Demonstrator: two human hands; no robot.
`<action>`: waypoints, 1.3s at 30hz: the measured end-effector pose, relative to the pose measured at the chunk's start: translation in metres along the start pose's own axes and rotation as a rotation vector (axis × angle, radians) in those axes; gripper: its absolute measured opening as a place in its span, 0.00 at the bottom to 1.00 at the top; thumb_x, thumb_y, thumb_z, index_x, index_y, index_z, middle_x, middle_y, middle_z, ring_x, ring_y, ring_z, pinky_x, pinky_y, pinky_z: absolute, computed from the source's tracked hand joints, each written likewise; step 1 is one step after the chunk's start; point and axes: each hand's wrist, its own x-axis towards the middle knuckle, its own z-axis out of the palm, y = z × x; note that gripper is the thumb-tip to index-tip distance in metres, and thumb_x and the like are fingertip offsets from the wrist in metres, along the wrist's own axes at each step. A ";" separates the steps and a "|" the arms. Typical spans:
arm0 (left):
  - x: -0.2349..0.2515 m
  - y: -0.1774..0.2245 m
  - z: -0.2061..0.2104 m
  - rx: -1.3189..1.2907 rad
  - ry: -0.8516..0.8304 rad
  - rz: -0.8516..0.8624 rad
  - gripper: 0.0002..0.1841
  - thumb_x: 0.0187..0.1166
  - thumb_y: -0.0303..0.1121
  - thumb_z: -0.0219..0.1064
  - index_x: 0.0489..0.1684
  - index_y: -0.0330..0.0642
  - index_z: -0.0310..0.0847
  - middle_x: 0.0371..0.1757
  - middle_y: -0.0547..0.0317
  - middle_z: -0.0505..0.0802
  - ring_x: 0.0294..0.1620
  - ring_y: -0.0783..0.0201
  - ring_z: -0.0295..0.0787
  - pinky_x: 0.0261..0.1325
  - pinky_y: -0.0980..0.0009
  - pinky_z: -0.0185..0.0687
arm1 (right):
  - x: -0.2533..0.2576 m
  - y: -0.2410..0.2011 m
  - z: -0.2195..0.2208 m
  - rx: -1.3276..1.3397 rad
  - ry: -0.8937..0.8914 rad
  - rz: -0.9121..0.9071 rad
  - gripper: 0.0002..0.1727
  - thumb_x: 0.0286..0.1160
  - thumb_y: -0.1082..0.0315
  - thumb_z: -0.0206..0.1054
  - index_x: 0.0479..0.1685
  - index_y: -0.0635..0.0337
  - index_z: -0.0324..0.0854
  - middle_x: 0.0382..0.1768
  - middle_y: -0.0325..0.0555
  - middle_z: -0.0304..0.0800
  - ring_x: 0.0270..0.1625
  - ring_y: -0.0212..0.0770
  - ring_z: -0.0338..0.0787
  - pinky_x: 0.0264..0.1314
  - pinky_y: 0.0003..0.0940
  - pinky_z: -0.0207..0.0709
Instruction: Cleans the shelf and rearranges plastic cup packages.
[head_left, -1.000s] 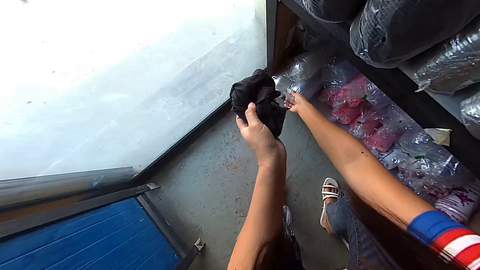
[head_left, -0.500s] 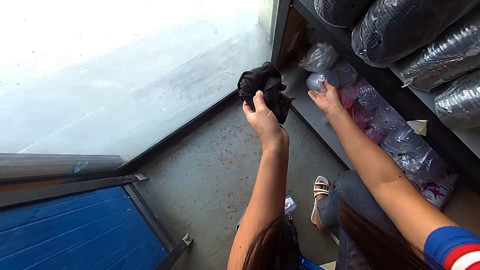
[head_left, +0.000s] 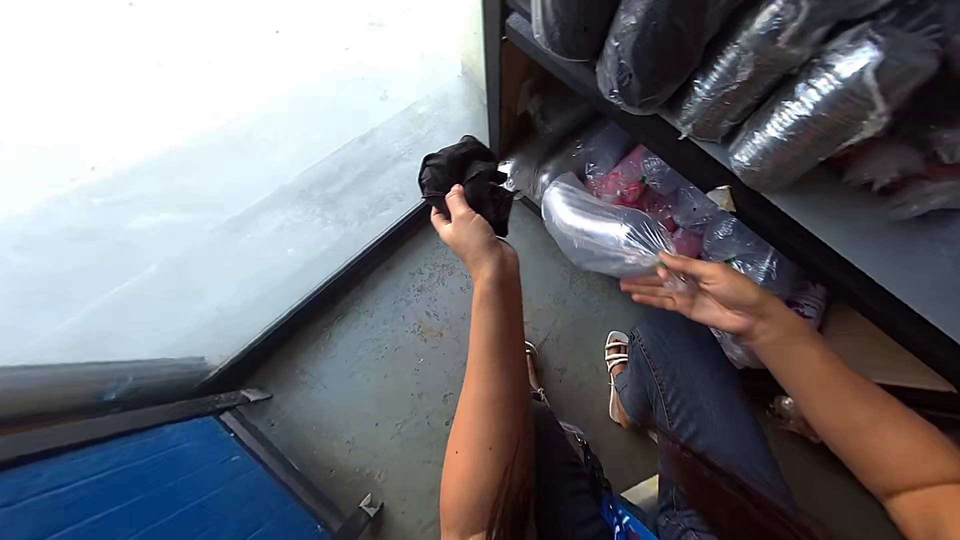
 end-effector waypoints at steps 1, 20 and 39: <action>0.001 0.000 -0.001 0.002 -0.009 0.005 0.18 0.91 0.32 0.53 0.74 0.35 0.62 0.52 0.50 0.84 0.51 0.63 0.87 0.56 0.65 0.86 | -0.024 0.001 -0.010 -0.055 -0.019 -0.014 0.18 0.96 0.63 0.39 0.62 0.63 0.72 0.55 0.51 0.92 0.64 0.46 0.91 0.72 0.41 0.83; -0.023 -0.032 -0.014 0.365 -0.188 0.020 0.21 0.91 0.32 0.51 0.77 0.30 0.65 0.58 0.47 0.83 0.53 0.65 0.83 0.58 0.66 0.81 | -0.330 0.053 -0.117 0.337 0.270 -1.048 0.19 0.89 0.62 0.51 0.53 0.56 0.91 0.51 0.46 0.97 0.54 0.39 0.97 0.60 0.32 0.91; -0.046 -0.038 0.003 0.463 -0.261 -0.001 0.22 0.90 0.31 0.53 0.78 0.28 0.65 0.60 0.40 0.83 0.53 0.60 0.83 0.59 0.64 0.80 | -0.264 0.023 -0.107 0.671 0.444 -1.698 0.25 0.89 0.66 0.28 0.46 0.58 0.77 0.41 0.52 0.93 0.52 0.50 0.96 0.65 0.51 0.88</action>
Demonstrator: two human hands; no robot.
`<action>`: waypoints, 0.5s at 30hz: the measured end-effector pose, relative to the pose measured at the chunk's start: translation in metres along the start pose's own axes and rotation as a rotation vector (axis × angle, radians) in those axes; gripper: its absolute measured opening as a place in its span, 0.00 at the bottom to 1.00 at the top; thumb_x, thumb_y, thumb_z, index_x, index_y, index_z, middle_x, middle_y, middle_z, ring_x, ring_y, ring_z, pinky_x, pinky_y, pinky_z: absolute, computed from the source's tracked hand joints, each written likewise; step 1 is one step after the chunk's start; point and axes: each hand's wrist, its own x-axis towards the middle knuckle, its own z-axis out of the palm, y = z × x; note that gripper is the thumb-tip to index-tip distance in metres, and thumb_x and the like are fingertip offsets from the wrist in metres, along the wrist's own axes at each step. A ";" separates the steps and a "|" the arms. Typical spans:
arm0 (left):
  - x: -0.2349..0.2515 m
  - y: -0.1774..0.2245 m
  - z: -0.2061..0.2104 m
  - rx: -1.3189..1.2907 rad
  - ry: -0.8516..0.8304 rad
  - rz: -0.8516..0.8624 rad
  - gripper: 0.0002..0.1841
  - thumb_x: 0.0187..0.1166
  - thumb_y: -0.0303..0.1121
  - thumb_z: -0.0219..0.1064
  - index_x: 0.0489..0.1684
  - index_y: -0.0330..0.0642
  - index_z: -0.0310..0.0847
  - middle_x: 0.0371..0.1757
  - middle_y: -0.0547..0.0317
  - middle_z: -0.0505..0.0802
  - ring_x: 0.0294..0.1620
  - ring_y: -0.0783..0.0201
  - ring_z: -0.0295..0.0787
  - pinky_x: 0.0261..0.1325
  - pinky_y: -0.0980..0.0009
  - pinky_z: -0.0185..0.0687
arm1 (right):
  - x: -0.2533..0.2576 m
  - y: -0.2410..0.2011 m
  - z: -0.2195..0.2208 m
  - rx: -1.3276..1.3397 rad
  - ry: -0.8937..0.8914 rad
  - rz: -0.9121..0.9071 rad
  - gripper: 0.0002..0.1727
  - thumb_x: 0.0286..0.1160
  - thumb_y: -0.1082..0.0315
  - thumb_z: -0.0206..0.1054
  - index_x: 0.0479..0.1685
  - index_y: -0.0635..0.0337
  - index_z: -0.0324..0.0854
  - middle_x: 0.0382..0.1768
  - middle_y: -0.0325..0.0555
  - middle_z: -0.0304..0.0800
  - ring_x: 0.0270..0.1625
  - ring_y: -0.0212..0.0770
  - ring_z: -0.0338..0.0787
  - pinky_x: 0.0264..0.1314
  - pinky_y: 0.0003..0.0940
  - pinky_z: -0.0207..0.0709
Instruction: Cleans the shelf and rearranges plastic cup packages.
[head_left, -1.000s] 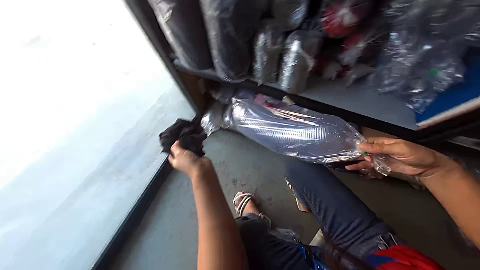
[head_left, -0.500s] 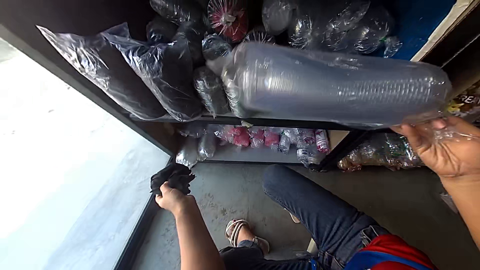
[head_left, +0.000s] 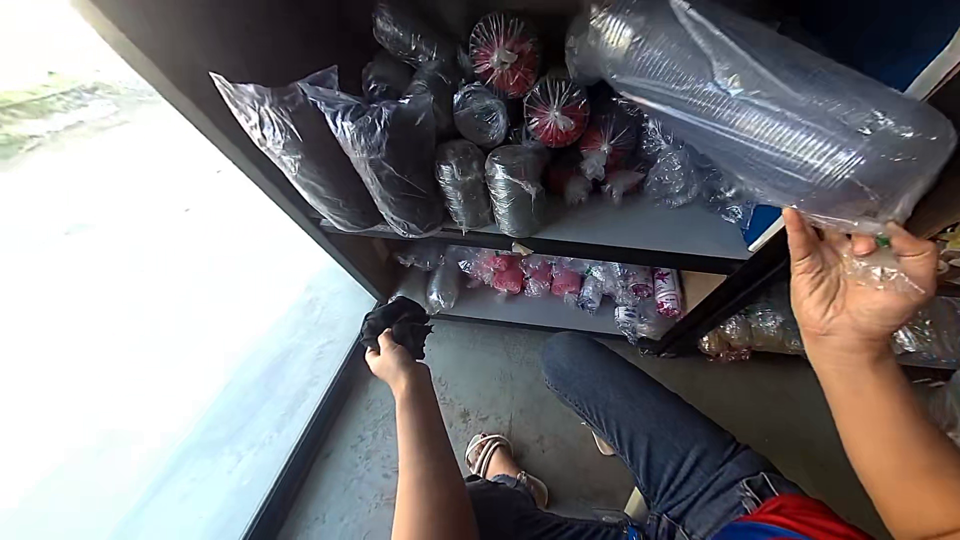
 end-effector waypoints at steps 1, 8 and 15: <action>-0.001 0.000 0.001 0.005 -0.012 0.004 0.22 0.90 0.32 0.53 0.79 0.28 0.64 0.62 0.39 0.83 0.55 0.59 0.83 0.60 0.63 0.79 | -0.001 0.003 0.002 -0.010 0.003 -0.049 0.24 0.89 0.67 0.28 0.49 0.57 0.74 0.43 0.52 0.92 0.53 0.50 0.95 0.65 0.51 0.88; -0.005 -0.007 0.010 0.057 -0.045 0.004 0.22 0.90 0.32 0.54 0.77 0.27 0.66 0.62 0.39 0.83 0.55 0.60 0.83 0.61 0.63 0.79 | 0.009 0.068 0.007 -0.429 -0.025 -0.349 0.23 0.86 0.67 0.47 0.78 0.55 0.58 0.65 0.37 0.80 0.69 0.35 0.84 0.77 0.40 0.76; -0.004 -0.003 0.006 0.076 -0.031 0.001 0.20 0.90 0.32 0.54 0.75 0.29 0.68 0.57 0.42 0.84 0.50 0.62 0.82 0.55 0.64 0.80 | 0.090 0.134 0.011 -1.226 -0.249 -0.797 0.19 0.85 0.66 0.55 0.38 0.76 0.85 0.81 0.85 0.56 0.85 0.67 0.66 0.81 0.43 0.71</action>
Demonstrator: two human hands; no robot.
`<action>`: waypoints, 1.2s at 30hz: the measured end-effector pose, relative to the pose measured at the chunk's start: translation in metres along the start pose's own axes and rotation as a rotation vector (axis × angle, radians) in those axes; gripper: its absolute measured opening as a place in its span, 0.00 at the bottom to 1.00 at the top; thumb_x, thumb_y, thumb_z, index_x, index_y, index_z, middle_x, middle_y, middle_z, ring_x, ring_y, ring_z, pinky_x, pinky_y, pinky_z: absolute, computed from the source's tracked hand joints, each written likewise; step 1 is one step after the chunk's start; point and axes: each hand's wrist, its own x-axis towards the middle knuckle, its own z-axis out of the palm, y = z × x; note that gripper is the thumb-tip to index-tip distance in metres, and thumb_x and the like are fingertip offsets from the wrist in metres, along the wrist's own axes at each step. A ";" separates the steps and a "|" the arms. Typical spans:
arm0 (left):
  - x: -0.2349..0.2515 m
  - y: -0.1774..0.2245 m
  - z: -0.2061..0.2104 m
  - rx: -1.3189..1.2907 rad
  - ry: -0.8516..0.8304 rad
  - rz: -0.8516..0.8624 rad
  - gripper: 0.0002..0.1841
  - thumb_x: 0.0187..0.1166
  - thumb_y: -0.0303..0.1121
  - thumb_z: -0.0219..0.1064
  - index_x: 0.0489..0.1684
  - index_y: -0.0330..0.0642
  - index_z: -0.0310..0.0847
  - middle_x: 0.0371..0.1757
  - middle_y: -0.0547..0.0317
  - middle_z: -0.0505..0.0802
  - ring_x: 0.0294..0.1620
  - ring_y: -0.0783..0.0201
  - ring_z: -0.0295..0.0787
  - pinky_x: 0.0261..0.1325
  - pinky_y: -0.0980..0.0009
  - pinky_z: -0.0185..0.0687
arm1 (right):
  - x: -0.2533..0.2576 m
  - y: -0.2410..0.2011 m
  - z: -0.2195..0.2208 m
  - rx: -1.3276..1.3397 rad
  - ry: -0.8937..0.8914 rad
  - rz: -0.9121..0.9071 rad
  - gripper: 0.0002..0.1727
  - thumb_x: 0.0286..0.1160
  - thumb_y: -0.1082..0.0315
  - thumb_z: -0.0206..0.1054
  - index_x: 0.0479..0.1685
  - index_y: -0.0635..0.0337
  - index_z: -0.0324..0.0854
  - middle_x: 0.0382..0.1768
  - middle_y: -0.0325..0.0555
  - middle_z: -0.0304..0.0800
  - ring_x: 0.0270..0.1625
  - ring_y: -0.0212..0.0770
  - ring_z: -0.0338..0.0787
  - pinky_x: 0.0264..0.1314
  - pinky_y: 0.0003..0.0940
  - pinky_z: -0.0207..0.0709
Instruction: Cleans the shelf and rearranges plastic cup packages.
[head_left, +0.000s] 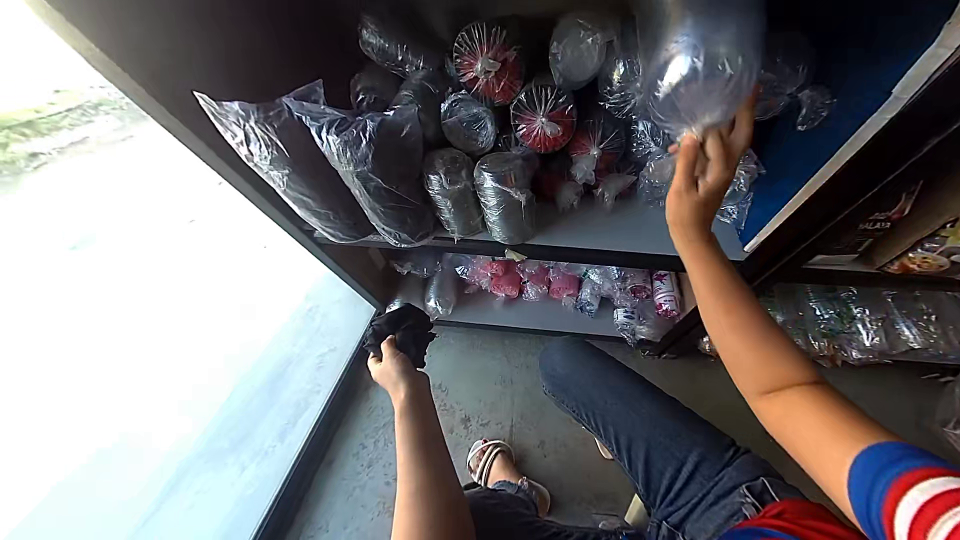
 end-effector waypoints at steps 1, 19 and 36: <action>0.001 0.000 -0.001 0.009 -0.001 0.002 0.21 0.90 0.33 0.54 0.75 0.29 0.67 0.59 0.41 0.84 0.51 0.61 0.83 0.56 0.64 0.80 | 0.014 0.004 0.004 -0.077 -0.045 -0.012 0.18 0.83 0.67 0.57 0.38 0.75 0.86 0.81 0.86 0.58 0.85 0.71 0.64 0.83 0.47 0.69; -0.100 0.054 0.039 0.110 -0.545 0.479 0.23 0.81 0.31 0.57 0.69 0.22 0.71 0.57 0.48 0.88 0.55 0.74 0.86 0.63 0.71 0.83 | 0.086 0.034 -0.074 -0.429 -0.652 0.233 0.42 0.81 0.43 0.63 0.83 0.68 0.65 0.89 0.73 0.52 0.92 0.69 0.51 0.92 0.64 0.44; -0.214 -0.015 0.349 0.529 -0.780 1.565 0.20 0.69 0.22 0.73 0.63 0.40 0.89 0.85 0.30 0.72 0.88 0.27 0.58 0.85 0.32 0.55 | -0.148 -0.007 -0.124 0.215 -0.829 0.414 0.20 0.83 0.62 0.61 0.65 0.69 0.80 0.78 0.66 0.76 0.79 0.49 0.79 0.78 0.38 0.75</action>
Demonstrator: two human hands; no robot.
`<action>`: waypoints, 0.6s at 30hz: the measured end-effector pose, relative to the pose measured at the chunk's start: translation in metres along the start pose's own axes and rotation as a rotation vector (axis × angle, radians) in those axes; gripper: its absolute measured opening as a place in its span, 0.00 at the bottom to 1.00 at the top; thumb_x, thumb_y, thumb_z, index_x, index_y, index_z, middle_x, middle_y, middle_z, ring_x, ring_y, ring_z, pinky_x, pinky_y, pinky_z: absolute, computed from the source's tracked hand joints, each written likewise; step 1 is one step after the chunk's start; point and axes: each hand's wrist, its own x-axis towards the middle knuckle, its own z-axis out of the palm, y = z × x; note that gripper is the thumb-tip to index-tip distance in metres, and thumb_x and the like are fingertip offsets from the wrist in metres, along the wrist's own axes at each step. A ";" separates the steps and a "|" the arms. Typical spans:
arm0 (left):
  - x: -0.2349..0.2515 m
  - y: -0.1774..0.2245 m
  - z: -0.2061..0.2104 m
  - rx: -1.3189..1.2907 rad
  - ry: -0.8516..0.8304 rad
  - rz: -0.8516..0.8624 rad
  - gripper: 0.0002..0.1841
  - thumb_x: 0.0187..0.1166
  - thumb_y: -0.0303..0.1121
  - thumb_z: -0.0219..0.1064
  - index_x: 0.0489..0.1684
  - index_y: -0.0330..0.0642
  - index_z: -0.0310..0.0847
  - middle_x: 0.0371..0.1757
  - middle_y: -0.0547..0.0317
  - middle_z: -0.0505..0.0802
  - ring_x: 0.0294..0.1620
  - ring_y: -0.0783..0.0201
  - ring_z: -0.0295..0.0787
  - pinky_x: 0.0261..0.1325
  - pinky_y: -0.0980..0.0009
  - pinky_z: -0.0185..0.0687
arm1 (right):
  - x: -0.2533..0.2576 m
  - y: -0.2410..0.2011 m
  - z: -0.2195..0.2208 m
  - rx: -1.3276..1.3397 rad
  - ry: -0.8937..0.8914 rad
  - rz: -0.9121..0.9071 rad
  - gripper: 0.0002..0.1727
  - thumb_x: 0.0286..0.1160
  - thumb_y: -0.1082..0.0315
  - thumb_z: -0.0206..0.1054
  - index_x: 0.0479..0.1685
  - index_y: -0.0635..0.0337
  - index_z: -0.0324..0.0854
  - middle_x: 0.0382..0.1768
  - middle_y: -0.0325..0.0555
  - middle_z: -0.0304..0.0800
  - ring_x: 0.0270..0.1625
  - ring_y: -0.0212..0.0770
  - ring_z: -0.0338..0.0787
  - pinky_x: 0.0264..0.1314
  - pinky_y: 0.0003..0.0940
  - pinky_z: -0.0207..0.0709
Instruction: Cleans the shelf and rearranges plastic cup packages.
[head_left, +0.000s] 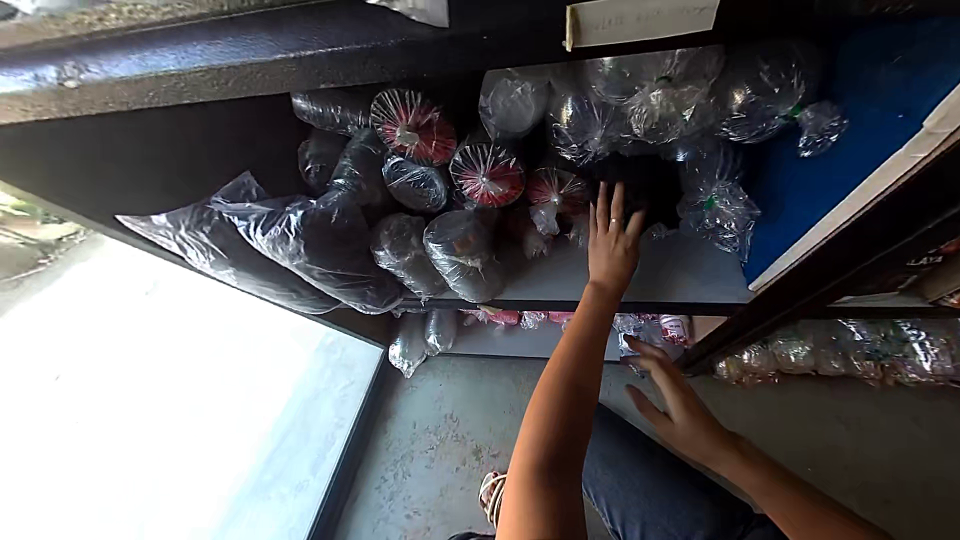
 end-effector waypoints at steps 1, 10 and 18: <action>-0.012 -0.003 0.004 -0.025 -0.018 -0.009 0.19 0.70 0.19 0.71 0.60 0.38 0.90 0.84 0.31 0.73 0.88 0.27 0.60 0.83 0.34 0.61 | 0.005 0.003 -0.005 -0.004 0.018 -0.006 0.20 0.84 0.62 0.60 0.64 0.69 0.79 0.77 0.66 0.76 0.80 0.48 0.79 0.80 0.37 0.73; 0.020 0.074 -0.063 -0.162 0.189 0.076 0.14 0.58 0.28 0.79 0.44 0.43 0.95 0.68 0.34 0.87 0.75 0.31 0.76 0.70 0.42 0.75 | 0.004 0.021 -0.002 0.158 0.170 0.041 0.13 0.86 0.67 0.54 0.54 0.68 0.78 0.65 0.57 0.84 0.69 0.32 0.84 0.71 0.24 0.77; 0.061 0.077 0.037 -0.029 -0.014 0.309 0.14 0.73 0.27 0.71 0.55 0.49 0.94 0.80 0.42 0.81 0.85 0.35 0.67 0.88 0.41 0.55 | -0.062 0.009 0.069 0.026 -0.088 0.066 0.18 0.73 0.66 0.63 0.57 0.67 0.85 0.63 0.63 0.87 0.69 0.54 0.86 0.74 0.44 0.77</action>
